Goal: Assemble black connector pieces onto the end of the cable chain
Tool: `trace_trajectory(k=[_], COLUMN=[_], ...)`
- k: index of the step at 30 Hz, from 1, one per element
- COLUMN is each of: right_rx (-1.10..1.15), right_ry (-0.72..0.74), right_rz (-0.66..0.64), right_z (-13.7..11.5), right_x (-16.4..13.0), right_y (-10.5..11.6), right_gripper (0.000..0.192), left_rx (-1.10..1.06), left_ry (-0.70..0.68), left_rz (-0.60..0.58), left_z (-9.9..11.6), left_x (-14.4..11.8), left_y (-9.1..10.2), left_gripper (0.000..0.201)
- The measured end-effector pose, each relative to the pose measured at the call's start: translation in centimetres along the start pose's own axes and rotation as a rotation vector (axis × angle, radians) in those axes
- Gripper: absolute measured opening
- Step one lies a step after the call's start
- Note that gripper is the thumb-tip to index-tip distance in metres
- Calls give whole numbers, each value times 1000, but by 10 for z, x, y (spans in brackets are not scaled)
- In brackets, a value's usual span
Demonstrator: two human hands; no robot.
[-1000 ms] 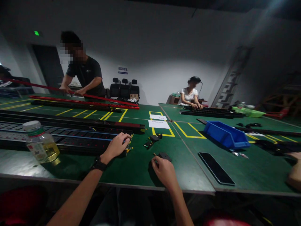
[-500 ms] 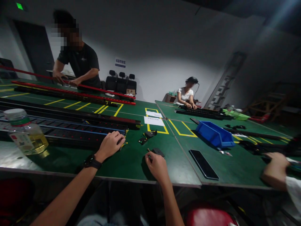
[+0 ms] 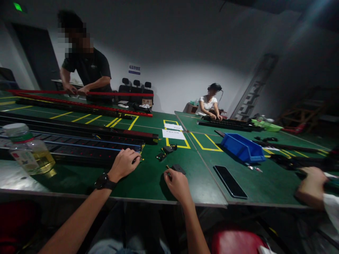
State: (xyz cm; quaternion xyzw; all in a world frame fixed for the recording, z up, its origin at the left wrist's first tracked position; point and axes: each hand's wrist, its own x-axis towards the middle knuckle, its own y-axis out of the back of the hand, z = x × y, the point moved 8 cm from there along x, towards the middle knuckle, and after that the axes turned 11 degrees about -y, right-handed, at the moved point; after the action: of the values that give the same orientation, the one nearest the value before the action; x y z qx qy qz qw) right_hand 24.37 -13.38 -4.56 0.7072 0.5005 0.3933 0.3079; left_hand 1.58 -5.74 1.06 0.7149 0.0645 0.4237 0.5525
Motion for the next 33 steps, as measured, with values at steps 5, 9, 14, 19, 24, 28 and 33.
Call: trace_trajectory(k=[5, 9, 14, 19, 24, 28, 33], right_rx=[10, 7, 5, -14, -7, -1, -8], right_ry=[4, -2, -2, 2, 3, 13, 12], right_rz=[1, -10, -15, -9, -12, -7, 10], right_z=[1, 2, 1, 1, 1, 0, 2], right_x=[1, 1, 1, 2, 2, 1, 1], right_y=[-1, -2, -1, -1, -2, -1, -2], right_gripper=[29, 31, 32, 31, 30, 30, 30], left_rx=[-10, -23, -27, -13, 35, 22, 41], left_ry=[6, 13, 17, 18, 30, 65, 123], left_rz=[20, 25, 14, -3, -3, 21, 34], left_z=[0, -1, -2, -1, 1, 1, -2], left_x=[0, 0, 0, 0, 0, 0, -1], left_y=[2, 2, 0, -2, -1, 1, 2], left_gripper=[26, 26, 27, 25, 25, 24, 19])
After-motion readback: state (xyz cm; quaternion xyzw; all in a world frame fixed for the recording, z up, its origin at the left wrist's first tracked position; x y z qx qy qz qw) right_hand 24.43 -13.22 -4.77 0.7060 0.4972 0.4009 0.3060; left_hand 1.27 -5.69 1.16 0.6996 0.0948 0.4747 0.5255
